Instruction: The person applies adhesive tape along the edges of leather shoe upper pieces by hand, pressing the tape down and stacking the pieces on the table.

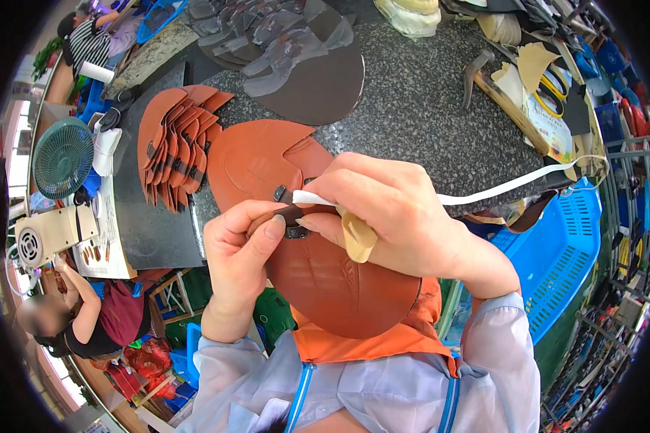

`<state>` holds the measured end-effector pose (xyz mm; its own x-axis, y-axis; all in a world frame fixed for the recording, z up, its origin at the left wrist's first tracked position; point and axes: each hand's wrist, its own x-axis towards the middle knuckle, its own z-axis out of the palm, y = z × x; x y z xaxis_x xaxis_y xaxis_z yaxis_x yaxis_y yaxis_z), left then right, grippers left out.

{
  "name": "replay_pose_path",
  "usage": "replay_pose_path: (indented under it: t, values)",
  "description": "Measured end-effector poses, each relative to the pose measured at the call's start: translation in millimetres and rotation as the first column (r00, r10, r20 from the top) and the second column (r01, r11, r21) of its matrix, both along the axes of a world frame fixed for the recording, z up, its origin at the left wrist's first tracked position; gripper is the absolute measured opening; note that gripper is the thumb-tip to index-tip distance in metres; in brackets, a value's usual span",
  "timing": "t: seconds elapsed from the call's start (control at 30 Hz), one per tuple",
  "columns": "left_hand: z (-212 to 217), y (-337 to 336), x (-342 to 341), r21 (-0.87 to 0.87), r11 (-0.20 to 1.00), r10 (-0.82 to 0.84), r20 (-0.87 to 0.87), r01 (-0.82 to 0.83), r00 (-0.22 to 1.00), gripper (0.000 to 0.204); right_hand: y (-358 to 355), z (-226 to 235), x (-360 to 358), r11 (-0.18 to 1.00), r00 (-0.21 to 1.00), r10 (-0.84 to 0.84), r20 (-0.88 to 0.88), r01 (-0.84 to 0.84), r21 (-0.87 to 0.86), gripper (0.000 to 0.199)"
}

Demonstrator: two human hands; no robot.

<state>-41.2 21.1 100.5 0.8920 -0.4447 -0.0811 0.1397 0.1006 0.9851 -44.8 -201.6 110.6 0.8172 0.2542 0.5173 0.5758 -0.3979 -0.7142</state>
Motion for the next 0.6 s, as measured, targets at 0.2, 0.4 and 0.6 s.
replay_pose_path:
  t: [0.2, 0.4, 0.6]
  values:
    - [-6.8, -6.8, -11.9, 0.029, 0.982, 0.174, 0.253, -0.188, 0.952, 0.015, 8.8, 5.4, -2.7, 0.996, 0.993, 0.074, -0.096, -0.069, 0.055, 0.024]
    - [-0.3, -4.3, 0.1, 0.024, 0.998, 0.050, 0.065, -0.052, 0.997, 0.024, -5.6, -2.9, 0.7, 0.951, 0.763, 0.220, -0.608, -0.030, 0.307, 0.037]
    - [-5.4, 2.2, 5.8, -0.109, 0.994, -0.037, -0.277, 0.007, 0.960, 0.019, -7.2, -10.0, -4.2, 0.962, 0.739, 0.206, -0.642, -0.030, 0.273, 0.023]
